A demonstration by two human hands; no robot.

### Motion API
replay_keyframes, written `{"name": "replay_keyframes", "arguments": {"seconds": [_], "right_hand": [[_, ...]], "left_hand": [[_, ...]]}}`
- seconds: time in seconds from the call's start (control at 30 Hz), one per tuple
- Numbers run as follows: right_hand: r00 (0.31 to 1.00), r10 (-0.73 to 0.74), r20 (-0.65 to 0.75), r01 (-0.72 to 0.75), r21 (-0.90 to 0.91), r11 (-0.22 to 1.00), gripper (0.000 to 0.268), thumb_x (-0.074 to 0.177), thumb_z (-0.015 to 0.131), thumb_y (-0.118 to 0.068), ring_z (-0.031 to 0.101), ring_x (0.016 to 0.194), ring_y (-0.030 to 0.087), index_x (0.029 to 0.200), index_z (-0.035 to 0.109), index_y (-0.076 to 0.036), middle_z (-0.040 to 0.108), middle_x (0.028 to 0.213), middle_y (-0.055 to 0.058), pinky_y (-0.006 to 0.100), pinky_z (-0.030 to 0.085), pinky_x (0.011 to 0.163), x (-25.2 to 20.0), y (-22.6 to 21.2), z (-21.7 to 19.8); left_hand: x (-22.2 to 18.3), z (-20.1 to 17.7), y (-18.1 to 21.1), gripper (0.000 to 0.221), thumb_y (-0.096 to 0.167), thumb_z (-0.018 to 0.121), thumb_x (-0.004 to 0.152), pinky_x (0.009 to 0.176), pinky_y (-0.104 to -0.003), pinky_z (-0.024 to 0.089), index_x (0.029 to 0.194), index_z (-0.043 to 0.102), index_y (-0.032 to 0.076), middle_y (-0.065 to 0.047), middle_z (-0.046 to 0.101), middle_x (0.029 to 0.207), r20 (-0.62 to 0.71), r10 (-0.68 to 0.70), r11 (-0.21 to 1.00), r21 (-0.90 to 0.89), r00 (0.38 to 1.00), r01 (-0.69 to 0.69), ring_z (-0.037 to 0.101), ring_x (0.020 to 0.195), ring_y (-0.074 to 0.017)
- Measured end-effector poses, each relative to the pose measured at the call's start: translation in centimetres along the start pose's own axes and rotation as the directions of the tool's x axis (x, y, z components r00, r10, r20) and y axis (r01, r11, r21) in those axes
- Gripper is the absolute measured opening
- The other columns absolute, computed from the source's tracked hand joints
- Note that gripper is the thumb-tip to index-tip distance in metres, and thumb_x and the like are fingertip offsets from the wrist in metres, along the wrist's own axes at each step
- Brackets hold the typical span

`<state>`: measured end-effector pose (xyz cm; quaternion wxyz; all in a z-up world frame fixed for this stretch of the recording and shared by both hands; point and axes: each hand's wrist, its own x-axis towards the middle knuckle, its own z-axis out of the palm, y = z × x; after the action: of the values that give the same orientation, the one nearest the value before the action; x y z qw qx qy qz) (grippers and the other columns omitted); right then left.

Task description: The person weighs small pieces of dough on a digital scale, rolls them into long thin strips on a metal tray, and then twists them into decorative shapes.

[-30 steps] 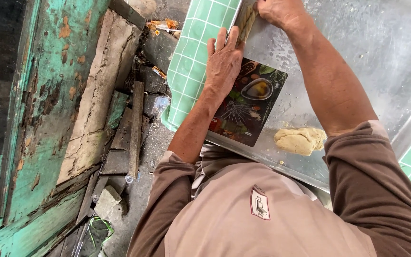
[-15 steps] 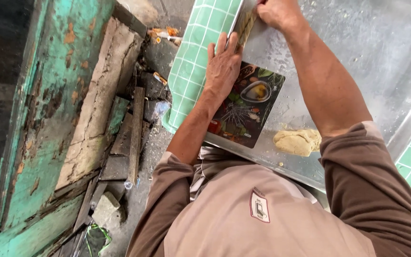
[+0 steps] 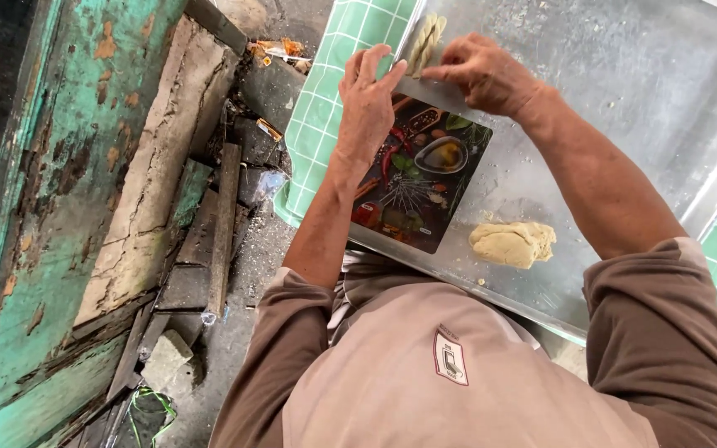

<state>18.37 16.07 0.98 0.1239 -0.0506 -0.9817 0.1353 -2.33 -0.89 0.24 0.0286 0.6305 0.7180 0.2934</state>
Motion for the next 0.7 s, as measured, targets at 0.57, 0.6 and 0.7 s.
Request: {"name": "replay_keyframes", "arguments": {"seconds": [0.57, 0.6, 0.7], "right_hand": [[0.956, 0.161, 0.244, -0.175, 0.037, 0.984, 0.044, 0.097, 0.076, -0.026, 0.044, 0.122, 0.038, 0.137, 0.067, -0.042, 0.057, 0.130, 0.012, 0.053, 0.044, 0.099, 0.1, -2.2, -1.5], [0.957, 0.167, 0.237, -0.199, 0.118, 0.973, 0.044, 0.096, 0.070, -0.009, 0.045, 0.122, 0.036, 0.131, 0.073, -0.035, 0.059, 0.133, 0.011, 0.051, 0.048, 0.096, -0.3, -1.8, -1.2], [0.971, 0.168, 0.171, -0.204, 0.219, 0.954, 0.038, 0.094, 0.070, 0.004, 0.053, 0.122, 0.038, 0.125, 0.078, -0.017, 0.063, 0.139, 0.016, 0.052, 0.054, 0.095, -1.5, -2.5, -1.9]], "left_hand": [[-0.1, -0.9, 0.7, 0.032, -0.004, 0.053, 0.104, 0.088, -0.056, 0.053, 0.119, 0.074, 0.014, -0.011, 0.051, 0.141, -0.023, 0.018, 1.000, -0.013, 1.000, -0.018, 0.046, 0.129, -0.0321], [-0.2, -1.1, 0.8, 0.030, -0.002, 0.053, 0.105, 0.090, -0.056, 0.053, 0.119, 0.073, 0.014, -0.011, 0.052, 0.141, -0.009, 0.012, 1.000, -0.013, 1.000, -0.012, 0.046, 0.130, -0.0320], [-0.5, -1.0, 0.7, 0.030, -0.001, 0.053, 0.105, 0.089, -0.055, 0.053, 0.121, 0.073, 0.015, -0.010, 0.054, 0.138, -0.005, 0.003, 1.000, -0.031, 1.000, -0.003, 0.047, 0.129, -0.0313]]}}
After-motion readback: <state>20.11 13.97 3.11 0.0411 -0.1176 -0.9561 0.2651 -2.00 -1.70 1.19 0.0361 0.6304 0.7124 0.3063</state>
